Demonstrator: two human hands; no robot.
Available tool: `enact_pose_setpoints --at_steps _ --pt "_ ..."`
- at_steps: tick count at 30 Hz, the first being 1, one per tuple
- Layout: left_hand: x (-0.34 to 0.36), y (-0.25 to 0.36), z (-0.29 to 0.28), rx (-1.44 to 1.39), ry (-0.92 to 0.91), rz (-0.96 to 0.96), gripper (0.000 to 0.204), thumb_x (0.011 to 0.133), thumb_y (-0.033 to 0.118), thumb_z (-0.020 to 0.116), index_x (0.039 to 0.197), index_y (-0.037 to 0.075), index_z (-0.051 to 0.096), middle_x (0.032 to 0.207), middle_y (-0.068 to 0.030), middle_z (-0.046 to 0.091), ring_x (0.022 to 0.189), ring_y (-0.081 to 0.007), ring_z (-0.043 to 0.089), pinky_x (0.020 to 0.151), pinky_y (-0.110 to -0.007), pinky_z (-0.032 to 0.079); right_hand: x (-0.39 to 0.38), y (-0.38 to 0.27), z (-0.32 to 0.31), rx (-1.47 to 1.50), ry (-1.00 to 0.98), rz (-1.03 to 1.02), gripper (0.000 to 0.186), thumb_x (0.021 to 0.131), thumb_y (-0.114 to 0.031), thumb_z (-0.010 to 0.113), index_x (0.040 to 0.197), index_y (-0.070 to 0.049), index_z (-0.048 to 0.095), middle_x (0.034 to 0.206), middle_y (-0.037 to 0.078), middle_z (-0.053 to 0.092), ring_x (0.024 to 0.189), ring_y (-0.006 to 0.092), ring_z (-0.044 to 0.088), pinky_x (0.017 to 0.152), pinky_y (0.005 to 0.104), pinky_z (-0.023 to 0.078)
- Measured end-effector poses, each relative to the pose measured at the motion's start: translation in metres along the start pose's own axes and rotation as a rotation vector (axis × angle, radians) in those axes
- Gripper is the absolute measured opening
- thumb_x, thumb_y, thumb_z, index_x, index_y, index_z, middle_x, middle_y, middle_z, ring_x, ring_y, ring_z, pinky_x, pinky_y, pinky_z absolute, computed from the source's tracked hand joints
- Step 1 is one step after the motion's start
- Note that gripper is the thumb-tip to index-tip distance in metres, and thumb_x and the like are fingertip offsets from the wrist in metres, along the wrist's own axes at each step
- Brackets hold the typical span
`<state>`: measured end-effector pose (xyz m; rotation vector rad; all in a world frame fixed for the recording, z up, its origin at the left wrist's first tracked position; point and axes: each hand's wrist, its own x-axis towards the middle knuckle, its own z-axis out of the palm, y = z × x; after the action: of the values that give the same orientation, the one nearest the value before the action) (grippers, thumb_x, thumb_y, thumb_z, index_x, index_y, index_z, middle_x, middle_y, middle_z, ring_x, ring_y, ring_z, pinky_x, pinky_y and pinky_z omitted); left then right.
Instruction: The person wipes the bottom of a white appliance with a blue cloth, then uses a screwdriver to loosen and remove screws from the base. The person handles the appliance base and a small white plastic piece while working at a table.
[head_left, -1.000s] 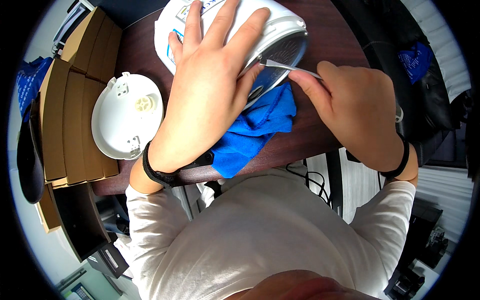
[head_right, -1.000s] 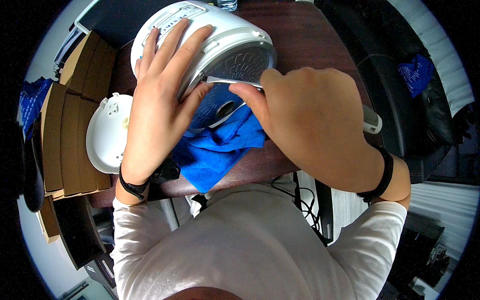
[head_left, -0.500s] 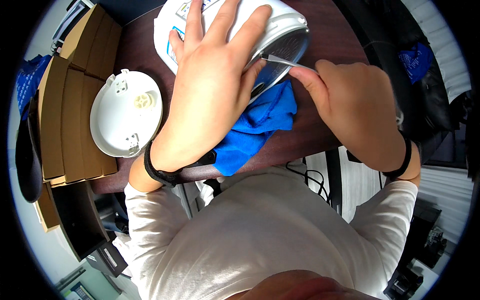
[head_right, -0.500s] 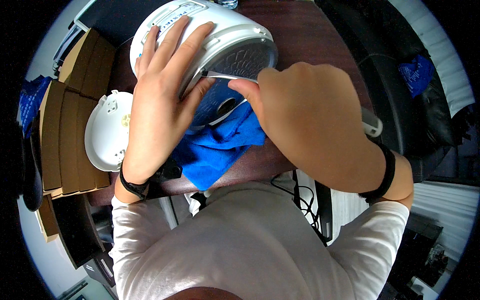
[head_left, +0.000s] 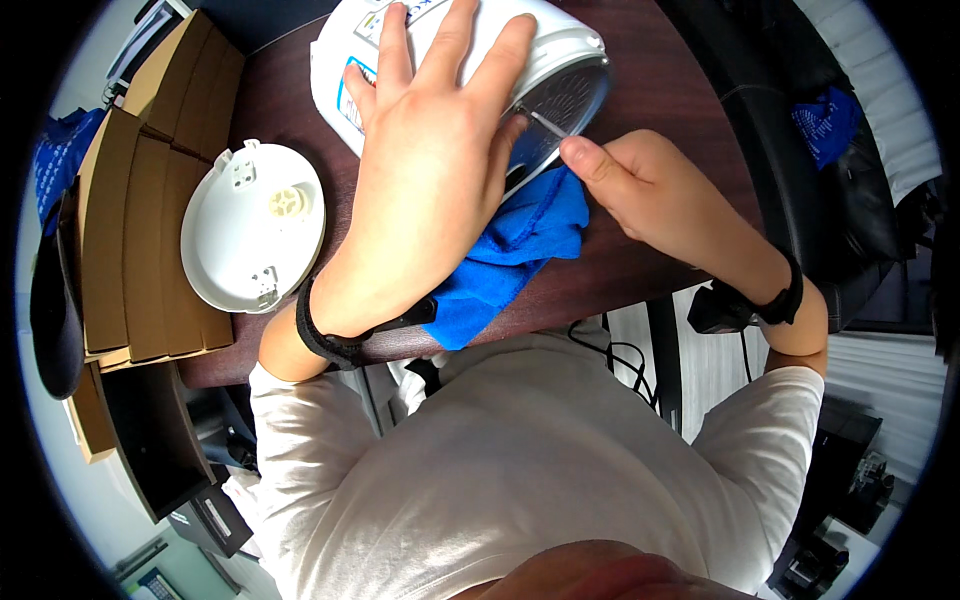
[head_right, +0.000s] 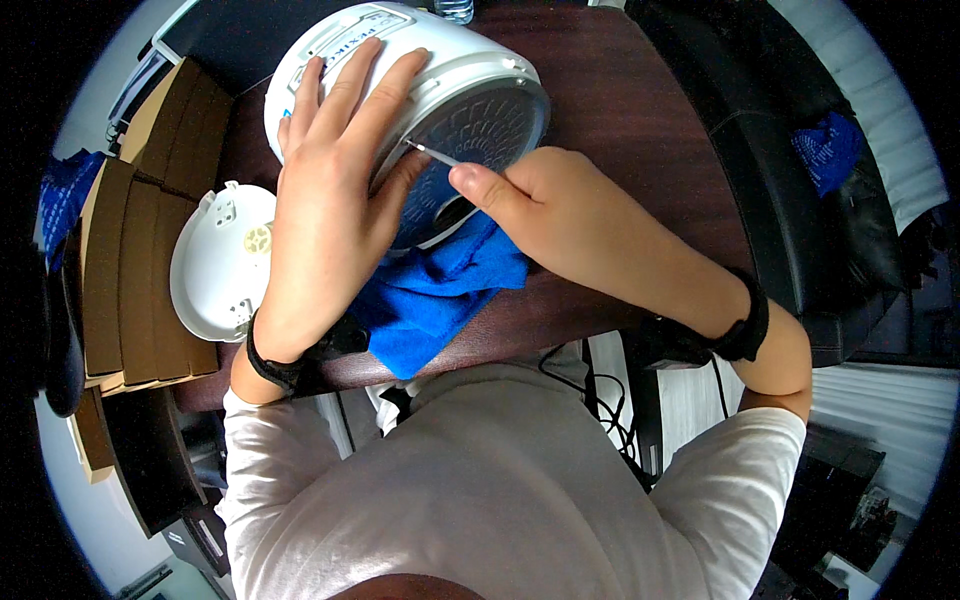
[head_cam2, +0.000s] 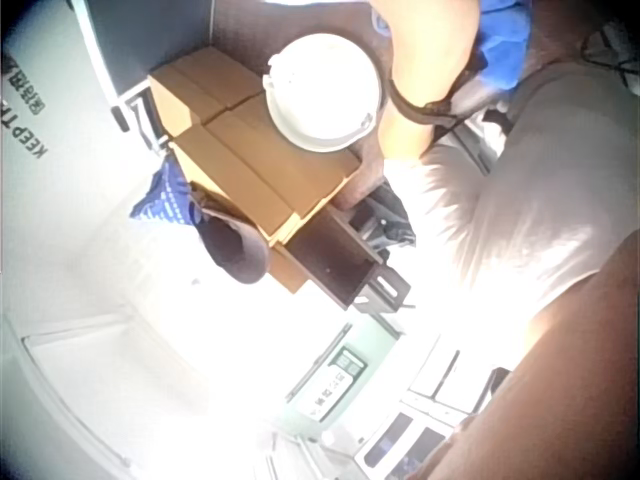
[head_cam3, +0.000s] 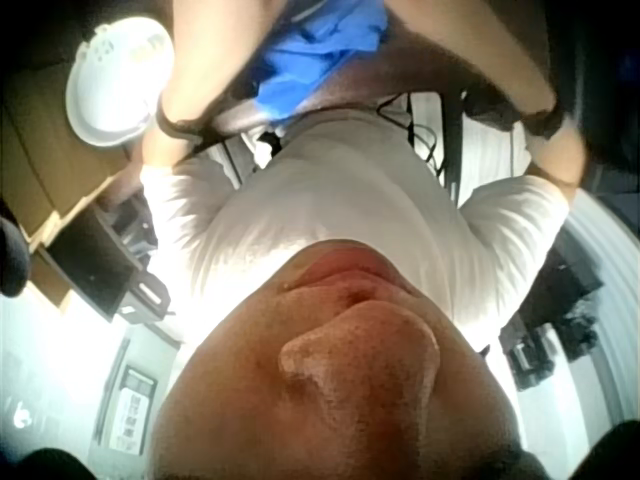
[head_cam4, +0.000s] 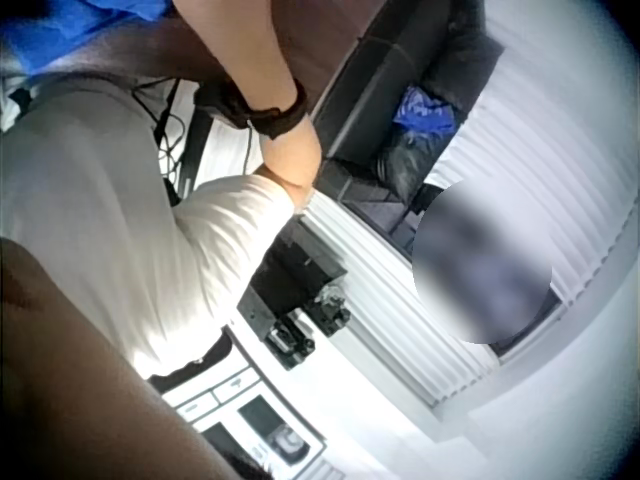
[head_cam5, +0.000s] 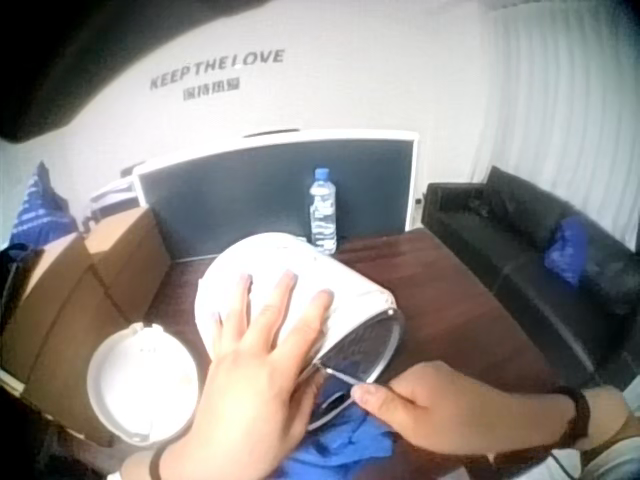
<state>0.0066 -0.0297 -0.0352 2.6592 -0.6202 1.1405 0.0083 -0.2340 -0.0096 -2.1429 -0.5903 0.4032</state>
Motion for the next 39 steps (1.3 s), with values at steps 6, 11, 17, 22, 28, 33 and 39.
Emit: enact_pose_setpoints --at_steps 6,11,17,22,28,33,39 --pt "-0.002 -0.004 0.005 0.011 0.015 0.010 0.061 0.077 0.006 0.067 0.133 0.020 0.050 0.139 -0.0160 0.046 0.126 -0.0521 0.037 0.102 -0.057 0.032 -0.003 -0.002 0.013 0.427 -0.185 0.225 0.057 0.101 -0.047 0.036 0.054 -0.015 0.029 0.044 -0.006 0.026 0.035 0.0055 0.029 0.033 0.0213 0.027" --pt "-0.002 -0.005 0.006 0.033 0.014 0.003 0.062 0.076 0.004 0.067 0.133 0.020 0.050 0.139 -0.0155 0.046 0.126 -0.0520 0.037 0.102 -0.057 0.032 -0.003 -0.006 0.019 0.807 -0.357 0.333 0.059 0.101 -0.051 0.029 0.054 -0.015 0.027 0.043 -0.005 0.023 0.034 0.0076 0.027 0.033 0.0236 0.026" --pt "-0.002 -0.006 0.005 0.003 0.003 0.017 0.062 0.075 0.004 0.068 0.133 0.020 0.050 0.139 -0.0155 0.045 0.126 -0.0520 0.037 0.102 -0.057 0.032 -0.003 0.000 0.020 1.163 -0.603 0.431 0.061 0.101 -0.053 0.024 0.054 -0.015 0.027 0.043 -0.004 0.024 0.035 0.0097 0.026 0.034 0.0249 0.025" --pt "0.002 -0.004 -0.004 -0.045 -0.058 -0.001 0.061 0.076 0.007 0.069 0.133 0.020 0.050 0.139 -0.0155 0.045 0.126 -0.0519 0.036 0.103 -0.055 0.032 -0.012 0.003 0.008 0.277 -0.163 0.136 0.058 0.102 -0.045 0.033 0.053 -0.014 0.035 0.044 -0.004 0.033 0.037 0.0084 0.032 0.038 0.0243 0.028" --pt "0.006 0.006 -0.011 -0.051 -0.056 -0.027 0.060 0.077 0.009 0.069 0.133 0.020 0.050 0.139 -0.0163 0.046 0.127 -0.0512 0.036 0.105 -0.054 0.031 -0.008 0.002 0.005 -0.344 0.262 -0.224 0.049 0.095 -0.034 0.053 0.060 0.000 0.059 0.049 0.013 0.053 0.040 0.0254 0.052 0.041 0.0343 0.038" --pt "0.006 0.009 -0.016 -0.016 -0.082 -0.005 0.059 0.078 0.009 0.069 0.133 0.019 0.050 0.139 -0.0163 0.046 0.127 -0.0506 0.036 0.106 -0.054 0.030 -0.005 0.000 0.005 -0.397 0.246 -0.193 0.047 0.096 -0.033 0.053 0.061 -0.003 0.061 0.050 0.014 0.055 0.043 0.0275 0.057 0.042 0.0354 0.042" --pt "0.002 -0.003 -0.005 -0.046 -0.054 -0.014 0.059 0.077 0.010 0.070 0.133 0.020 0.051 0.139 -0.0162 0.046 0.128 -0.0496 0.036 0.107 -0.054 0.030 -0.006 -0.004 0.005 -0.437 0.273 -0.218 0.046 0.096 -0.034 0.052 0.063 -0.004 0.062 0.051 0.014 0.055 0.044 0.0277 0.058 0.042 0.0352 0.043"
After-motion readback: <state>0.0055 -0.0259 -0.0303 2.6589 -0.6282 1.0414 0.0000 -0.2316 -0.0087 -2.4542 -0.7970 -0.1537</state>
